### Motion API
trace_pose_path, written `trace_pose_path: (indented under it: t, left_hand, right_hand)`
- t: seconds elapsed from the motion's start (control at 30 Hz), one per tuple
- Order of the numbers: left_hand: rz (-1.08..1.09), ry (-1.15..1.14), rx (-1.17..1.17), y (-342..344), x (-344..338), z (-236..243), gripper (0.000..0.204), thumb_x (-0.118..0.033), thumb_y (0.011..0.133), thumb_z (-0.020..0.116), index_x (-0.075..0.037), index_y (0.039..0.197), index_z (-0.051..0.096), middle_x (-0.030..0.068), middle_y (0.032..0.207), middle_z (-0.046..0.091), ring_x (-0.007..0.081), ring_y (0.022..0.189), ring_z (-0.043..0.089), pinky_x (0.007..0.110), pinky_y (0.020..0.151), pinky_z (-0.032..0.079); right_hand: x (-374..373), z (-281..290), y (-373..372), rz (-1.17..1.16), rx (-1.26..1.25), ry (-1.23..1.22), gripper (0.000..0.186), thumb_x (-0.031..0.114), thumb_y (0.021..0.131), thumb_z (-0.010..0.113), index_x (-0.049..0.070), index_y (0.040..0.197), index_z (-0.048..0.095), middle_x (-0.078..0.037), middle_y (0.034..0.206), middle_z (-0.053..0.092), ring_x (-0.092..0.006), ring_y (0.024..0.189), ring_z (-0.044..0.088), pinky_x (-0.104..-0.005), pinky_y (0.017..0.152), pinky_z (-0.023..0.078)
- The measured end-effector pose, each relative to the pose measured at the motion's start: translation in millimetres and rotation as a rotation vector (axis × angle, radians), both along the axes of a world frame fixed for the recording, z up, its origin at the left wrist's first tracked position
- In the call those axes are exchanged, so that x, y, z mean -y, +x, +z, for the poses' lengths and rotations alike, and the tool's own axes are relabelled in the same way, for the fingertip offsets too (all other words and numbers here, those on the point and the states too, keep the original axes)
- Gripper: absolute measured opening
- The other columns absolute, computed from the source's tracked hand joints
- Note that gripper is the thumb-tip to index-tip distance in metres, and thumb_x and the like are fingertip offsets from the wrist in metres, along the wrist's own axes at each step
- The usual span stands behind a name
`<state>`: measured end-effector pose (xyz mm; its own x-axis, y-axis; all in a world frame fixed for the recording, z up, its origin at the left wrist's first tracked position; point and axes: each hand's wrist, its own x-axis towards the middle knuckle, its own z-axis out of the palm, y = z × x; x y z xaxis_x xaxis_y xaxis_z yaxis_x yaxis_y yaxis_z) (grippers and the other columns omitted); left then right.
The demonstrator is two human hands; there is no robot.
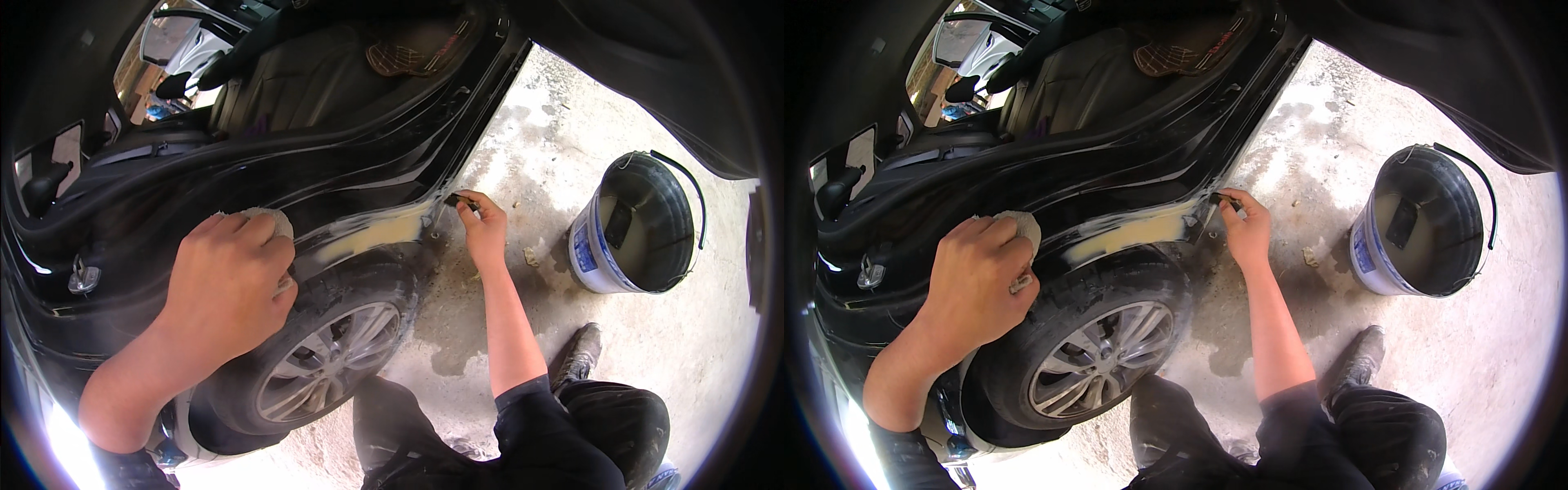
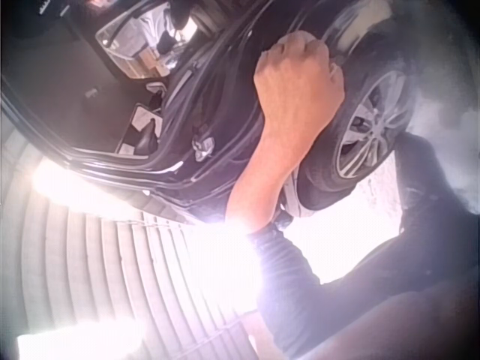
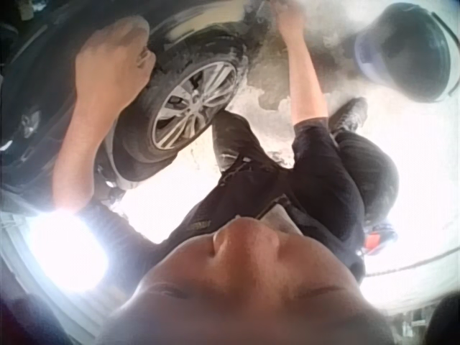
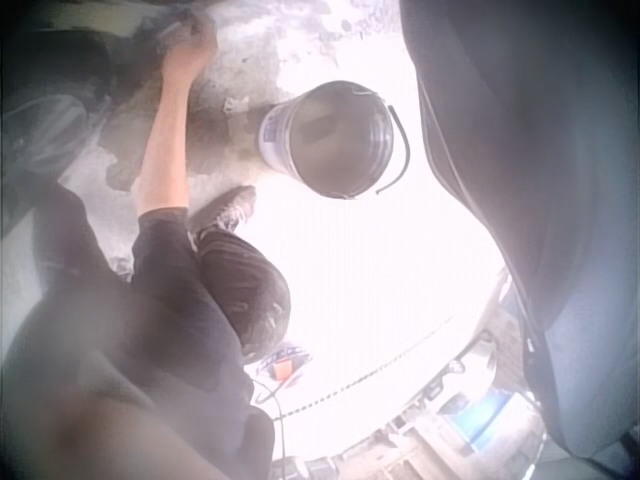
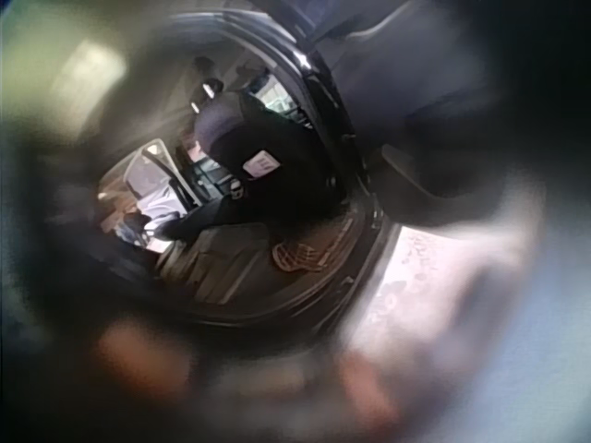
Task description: The person applies a beige body filler to a damaged area on the car's rear quarter panel using a small spatula, then wipes the surface with a cloth. The person repeatedly dips the spatula into a bucket of liquid and continues smoothing the filler along the wheel arch.
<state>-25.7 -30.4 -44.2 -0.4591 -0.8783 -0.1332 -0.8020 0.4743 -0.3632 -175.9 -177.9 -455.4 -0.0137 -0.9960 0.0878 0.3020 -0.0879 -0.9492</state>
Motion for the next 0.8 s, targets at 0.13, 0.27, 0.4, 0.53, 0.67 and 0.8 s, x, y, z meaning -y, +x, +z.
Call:
trace_pose_path:
  t: [0.13, 0.27, 0.4, 0.53, 0.67, 0.8]
  left_hand:
    - [0.003, -0.008, 0.012, 0, 0, 1, 0.016, -0.017, 0.082, 0.080, -0.002, 0.087, 0.076, 0.0133, 0.098, 0.073, 0.0338, 0.091, 0.075, 0.045, 0.084, 0.060]
    - [0.085, -0.049, 0.054, 0, 0, 0, 0.017, -0.017, 0.082, 0.080, -0.002, 0.087, 0.076, 0.0135, 0.098, 0.073, 0.0340, 0.091, 0.075, 0.045, 0.084, 0.060]
    - [0.020, -0.020, 0.026, 0, 0, 0, 0.017, -0.017, 0.083, 0.080, -0.002, 0.088, 0.076, 0.0136, 0.098, 0.074, 0.0342, 0.091, 0.075, 0.045, 0.084, 0.060]
    - [0.023, -0.027, 0.035, -1, 0, 1, 0.017, -0.017, 0.083, 0.080, -0.002, 0.088, 0.076, 0.0138, 0.098, 0.074, 0.0344, 0.090, 0.075, 0.045, 0.084, 0.060]
    - [0.104, -0.070, 0.049, -2, 1, 1, 0.017, -0.017, 0.083, 0.080, -0.001, 0.088, 0.076, 0.0140, 0.098, 0.074, 0.0346, 0.090, 0.075, 0.045, 0.084, 0.060]
    - [0.101, -0.095, 0.029, 1, 1, 1, 0.017, -0.017, 0.084, 0.079, -0.001, 0.088, 0.075, 0.0142, 0.098, 0.074, 0.0348, 0.090, 0.075, 0.046, 0.083, 0.060]
  right_hand:
    - [-3, 9, -2, -0.188, -0.186, -0.269, 0.031, -0.001, 0.103, 0.074, 0.000, 0.134, 0.075, -0.003, 0.099, 0.076, -0.0085, 0.088, 0.065, -0.0270, 0.080, 0.050]
    - [-6, 20, -7, 0.003, 0.145, 0.299, 0.036, 0.002, 0.105, 0.077, 0.005, 0.140, 0.074, 0.002, 0.090, 0.075, -0.0045, 0.077, 0.059, -0.0252, 0.070, 0.044]
    - [-3, 23, -8, 0.032, 0.506, 0.366, 0.052, -0.002, 0.104, 0.073, 0.003, 0.153, 0.060, -0.003, 0.100, 0.076, -0.0078, 0.082, 0.062, -0.0303, 0.077, 0.053]
    - [3, 10, -5, 0.244, 0.786, 0.353, 0.057, -0.013, 0.093, 0.066, -0.001, 0.149, 0.060, -0.009, 0.115, 0.075, -0.0141, 0.097, 0.069, -0.0412, 0.095, 0.062]
    - [6, -5, 0, 0.328, 0.508, 0.164, 0.065, -0.017, 0.085, 0.061, 0.000, 0.147, 0.062, -0.011, 0.119, 0.075, -0.0202, 0.106, 0.072, -0.0437, 0.102, 0.060]
    - [3, 0, -1, 0.188, -0.272, -0.095, 0.057, -0.011, 0.088, 0.064, 0.009, 0.141, 0.067, -0.017, 0.122, 0.071, -0.0329, 0.111, 0.071, -0.0401, 0.099, 0.058]
